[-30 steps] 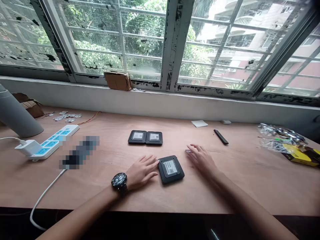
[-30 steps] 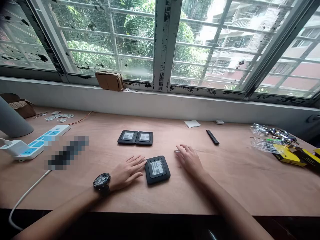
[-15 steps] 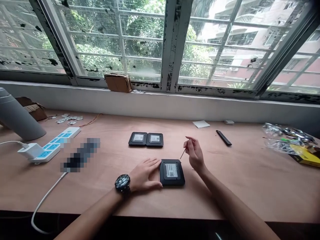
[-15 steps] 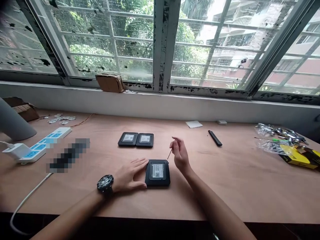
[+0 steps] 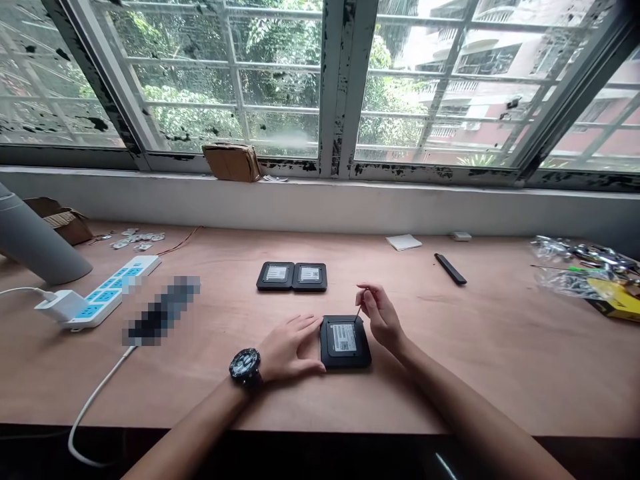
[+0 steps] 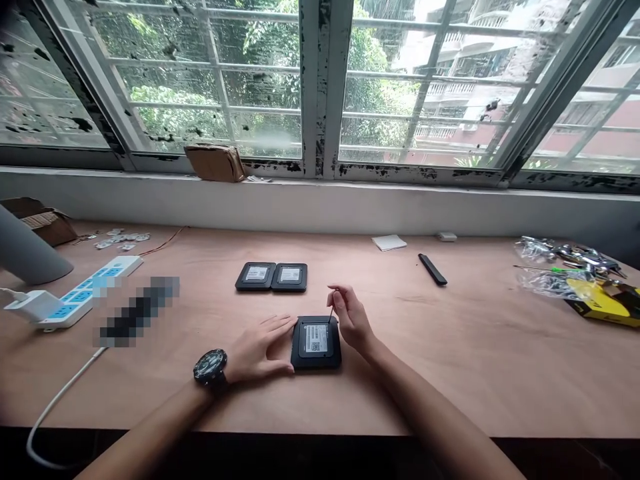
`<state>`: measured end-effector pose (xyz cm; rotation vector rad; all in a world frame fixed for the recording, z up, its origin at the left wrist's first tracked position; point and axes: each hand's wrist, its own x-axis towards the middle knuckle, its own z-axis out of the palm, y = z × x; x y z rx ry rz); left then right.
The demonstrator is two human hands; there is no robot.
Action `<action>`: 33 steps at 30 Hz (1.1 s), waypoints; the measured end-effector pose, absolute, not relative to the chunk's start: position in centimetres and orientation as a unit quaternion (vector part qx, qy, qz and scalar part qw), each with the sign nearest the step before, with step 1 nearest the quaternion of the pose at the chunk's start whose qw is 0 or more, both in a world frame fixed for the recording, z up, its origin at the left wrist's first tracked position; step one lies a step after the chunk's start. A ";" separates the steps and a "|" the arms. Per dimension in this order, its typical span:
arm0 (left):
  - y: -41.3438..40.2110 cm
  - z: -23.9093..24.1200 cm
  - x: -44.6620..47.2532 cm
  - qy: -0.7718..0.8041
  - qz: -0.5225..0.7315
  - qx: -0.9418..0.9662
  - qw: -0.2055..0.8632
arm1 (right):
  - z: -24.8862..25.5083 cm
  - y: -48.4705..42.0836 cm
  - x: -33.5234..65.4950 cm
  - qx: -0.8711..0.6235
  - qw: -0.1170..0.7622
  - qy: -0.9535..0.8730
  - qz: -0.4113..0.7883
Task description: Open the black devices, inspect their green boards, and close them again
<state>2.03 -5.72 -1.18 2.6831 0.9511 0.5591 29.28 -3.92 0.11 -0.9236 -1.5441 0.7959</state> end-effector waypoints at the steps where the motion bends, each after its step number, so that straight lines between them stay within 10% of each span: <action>1: -5.7 -1.1 2.1 0.326 0.191 0.918 0.120 | 0.1 -4.0 29.3 -0.384 0.551 -0.658 0.342; 14: -4.6 -2.1 -0.9 0.411 0.178 0.891 0.071 | 3.1 -3.1 27.9 -0.337 0.630 -0.598 0.364; 33: -4.4 -2.2 -1.5 0.431 0.235 0.869 0.061 | 1.6 -3.1 24.5 -0.345 0.516 -0.681 0.389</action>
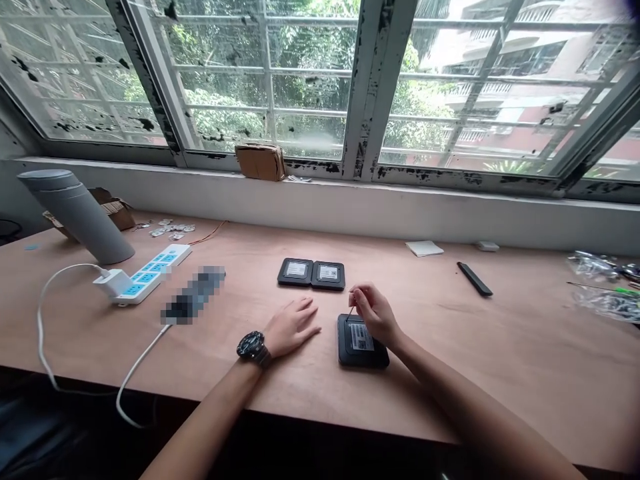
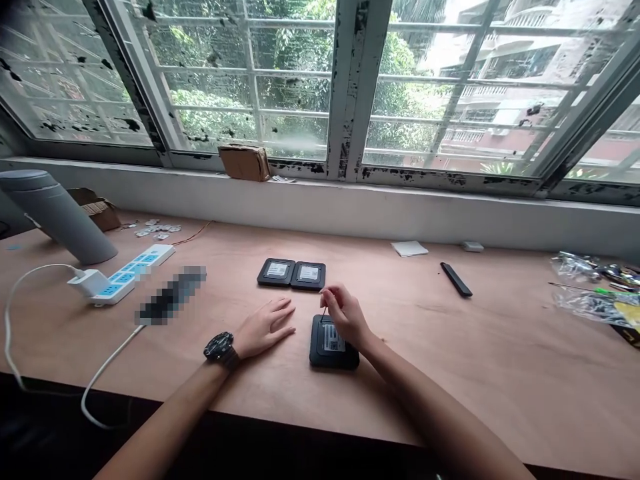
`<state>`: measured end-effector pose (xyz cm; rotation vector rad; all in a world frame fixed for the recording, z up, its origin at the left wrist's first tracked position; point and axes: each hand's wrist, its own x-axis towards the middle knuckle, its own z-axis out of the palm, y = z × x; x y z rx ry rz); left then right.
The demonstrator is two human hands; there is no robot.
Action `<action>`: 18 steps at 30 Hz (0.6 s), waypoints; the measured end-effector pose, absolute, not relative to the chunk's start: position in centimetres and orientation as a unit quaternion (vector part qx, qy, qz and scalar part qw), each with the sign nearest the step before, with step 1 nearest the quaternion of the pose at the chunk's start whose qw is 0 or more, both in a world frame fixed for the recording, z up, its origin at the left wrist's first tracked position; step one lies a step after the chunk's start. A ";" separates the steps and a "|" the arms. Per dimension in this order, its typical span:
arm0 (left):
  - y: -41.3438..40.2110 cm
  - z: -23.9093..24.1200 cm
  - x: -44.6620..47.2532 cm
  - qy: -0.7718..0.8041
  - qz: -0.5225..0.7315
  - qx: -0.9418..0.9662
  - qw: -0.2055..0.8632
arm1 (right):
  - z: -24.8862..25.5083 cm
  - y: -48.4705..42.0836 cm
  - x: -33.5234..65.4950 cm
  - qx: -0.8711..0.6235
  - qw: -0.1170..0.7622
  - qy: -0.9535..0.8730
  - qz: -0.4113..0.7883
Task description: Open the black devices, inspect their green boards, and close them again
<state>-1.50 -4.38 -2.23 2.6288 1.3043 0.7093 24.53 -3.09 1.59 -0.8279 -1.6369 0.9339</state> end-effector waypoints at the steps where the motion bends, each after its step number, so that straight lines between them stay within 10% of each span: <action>1: -4.4 -2.2 -1.5 0.432 0.235 0.869 0.060 | 1.6 -3.1 24.5 -0.338 0.504 -0.685 0.403; 18: -4.5 -1.8 -1.1 0.430 0.222 0.875 0.035 | 3.2 -1.9 26.1 -0.307 0.583 -0.607 0.444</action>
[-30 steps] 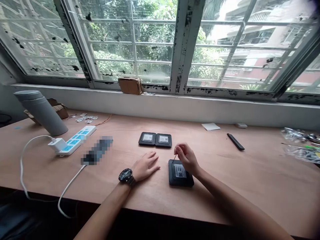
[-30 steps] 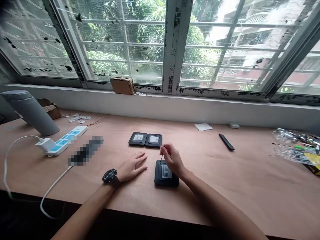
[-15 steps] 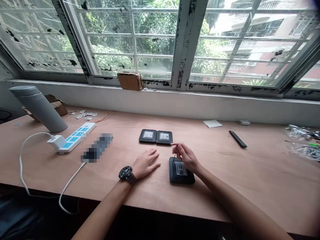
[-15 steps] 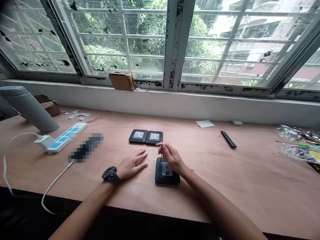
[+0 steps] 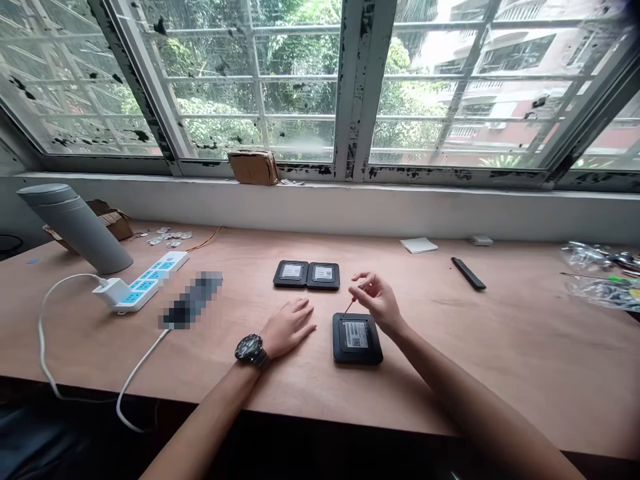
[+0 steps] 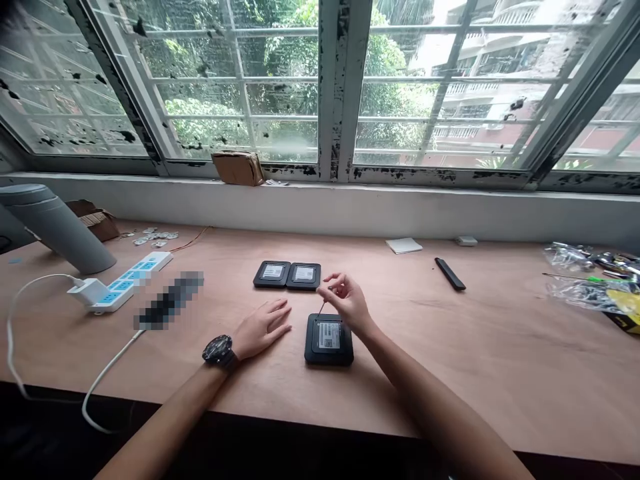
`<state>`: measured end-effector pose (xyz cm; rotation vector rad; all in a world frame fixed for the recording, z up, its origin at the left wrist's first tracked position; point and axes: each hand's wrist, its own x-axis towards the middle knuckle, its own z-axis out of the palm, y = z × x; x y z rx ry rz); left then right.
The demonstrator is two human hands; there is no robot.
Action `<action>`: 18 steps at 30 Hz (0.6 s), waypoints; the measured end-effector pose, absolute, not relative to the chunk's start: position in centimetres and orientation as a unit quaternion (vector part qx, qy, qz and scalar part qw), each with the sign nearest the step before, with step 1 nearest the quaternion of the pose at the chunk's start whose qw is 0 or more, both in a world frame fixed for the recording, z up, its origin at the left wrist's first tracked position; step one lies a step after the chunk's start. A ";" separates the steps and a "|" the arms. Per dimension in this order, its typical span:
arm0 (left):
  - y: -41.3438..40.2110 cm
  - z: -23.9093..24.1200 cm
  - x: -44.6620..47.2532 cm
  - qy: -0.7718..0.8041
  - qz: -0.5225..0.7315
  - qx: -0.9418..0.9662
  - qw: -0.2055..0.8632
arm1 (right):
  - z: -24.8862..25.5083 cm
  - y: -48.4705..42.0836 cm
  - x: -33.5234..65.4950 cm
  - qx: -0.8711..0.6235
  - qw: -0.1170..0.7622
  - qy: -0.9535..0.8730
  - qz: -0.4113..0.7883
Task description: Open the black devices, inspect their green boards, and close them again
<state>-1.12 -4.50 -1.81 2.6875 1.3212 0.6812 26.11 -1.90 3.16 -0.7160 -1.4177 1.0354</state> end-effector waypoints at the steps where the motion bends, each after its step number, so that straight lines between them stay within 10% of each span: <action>1: -4.6 -1.6 -0.7 0.425 0.218 0.878 0.027 | 3.5 -1.6 26.8 -0.313 0.601 -0.601 0.423; 6: -5.2 -1.1 2.4 0.351 0.181 0.919 0.013 | 3.8 -0.1 32.3 -0.385 0.641 -0.620 0.239; 11: -8.0 -0.5 3.6 0.319 0.170 0.933 0.011 | 1.0 0.1 38.5 -0.482 0.491 -0.725 0.036; 18: -12.7 1.5 5.3 0.418 0.172 0.891 -0.048 | -0.9 0.6 40.9 -0.552 0.351 -0.755 0.039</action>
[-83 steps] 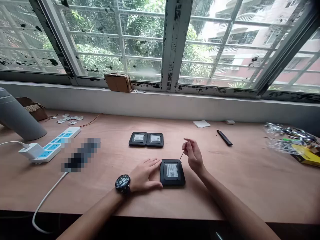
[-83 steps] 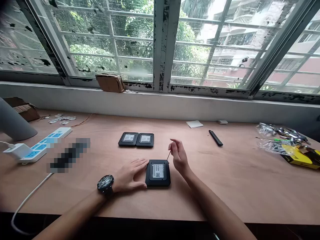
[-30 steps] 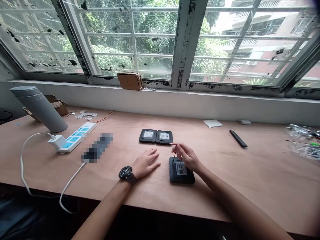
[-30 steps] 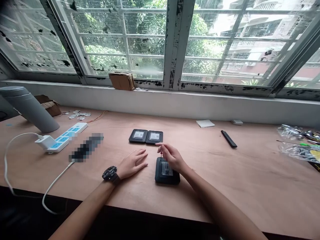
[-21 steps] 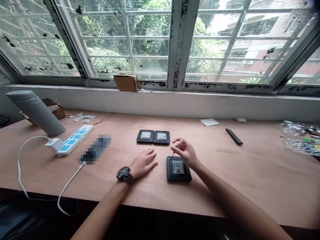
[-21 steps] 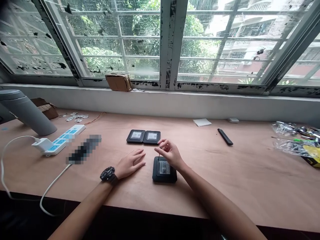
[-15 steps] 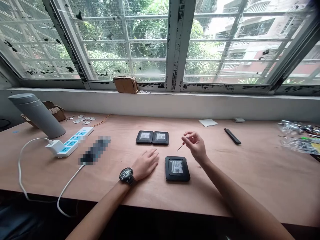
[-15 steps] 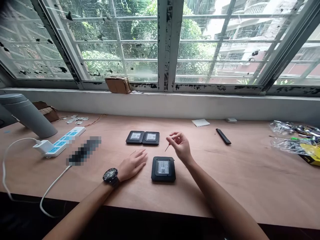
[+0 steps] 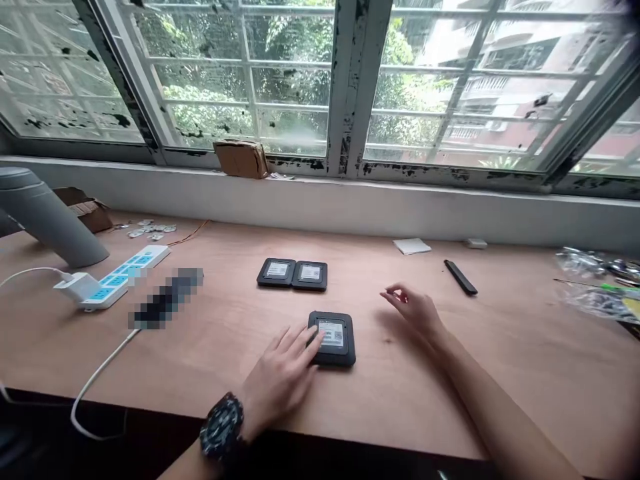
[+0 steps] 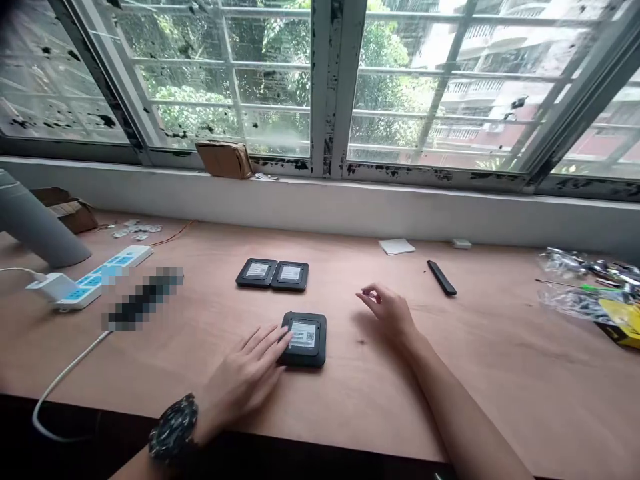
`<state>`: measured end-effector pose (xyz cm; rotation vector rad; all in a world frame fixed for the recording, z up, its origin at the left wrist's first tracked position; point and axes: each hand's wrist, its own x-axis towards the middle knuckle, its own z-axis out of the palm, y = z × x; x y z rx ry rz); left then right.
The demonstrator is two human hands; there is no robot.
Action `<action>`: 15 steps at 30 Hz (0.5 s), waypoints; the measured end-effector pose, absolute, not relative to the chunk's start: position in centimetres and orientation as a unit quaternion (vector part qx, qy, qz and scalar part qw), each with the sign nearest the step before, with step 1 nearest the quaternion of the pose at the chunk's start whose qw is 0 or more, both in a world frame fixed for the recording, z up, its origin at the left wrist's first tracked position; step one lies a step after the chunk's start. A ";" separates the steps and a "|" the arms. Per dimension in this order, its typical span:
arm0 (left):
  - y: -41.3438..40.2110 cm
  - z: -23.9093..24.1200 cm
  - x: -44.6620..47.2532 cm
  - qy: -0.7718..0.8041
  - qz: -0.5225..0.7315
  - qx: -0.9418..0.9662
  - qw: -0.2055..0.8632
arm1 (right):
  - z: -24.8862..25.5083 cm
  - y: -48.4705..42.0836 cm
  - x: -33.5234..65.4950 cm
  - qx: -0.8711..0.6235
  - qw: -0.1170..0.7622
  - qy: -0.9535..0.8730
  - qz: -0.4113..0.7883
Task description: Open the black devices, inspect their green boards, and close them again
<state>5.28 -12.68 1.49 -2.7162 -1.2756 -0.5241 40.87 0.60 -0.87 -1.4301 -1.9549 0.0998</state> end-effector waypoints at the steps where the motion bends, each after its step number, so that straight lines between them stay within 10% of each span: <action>1: -12.4 1.4 6.4 -0.426 -0.172 -0.887 0.046 | -0.9 0.7 40.6 -0.548 0.339 -0.763 0.049; 15: -9.8 -1.1 4.1 -0.483 -0.145 -0.862 0.044 | -0.7 -0.4 39.8 -0.540 0.238 -0.800 0.108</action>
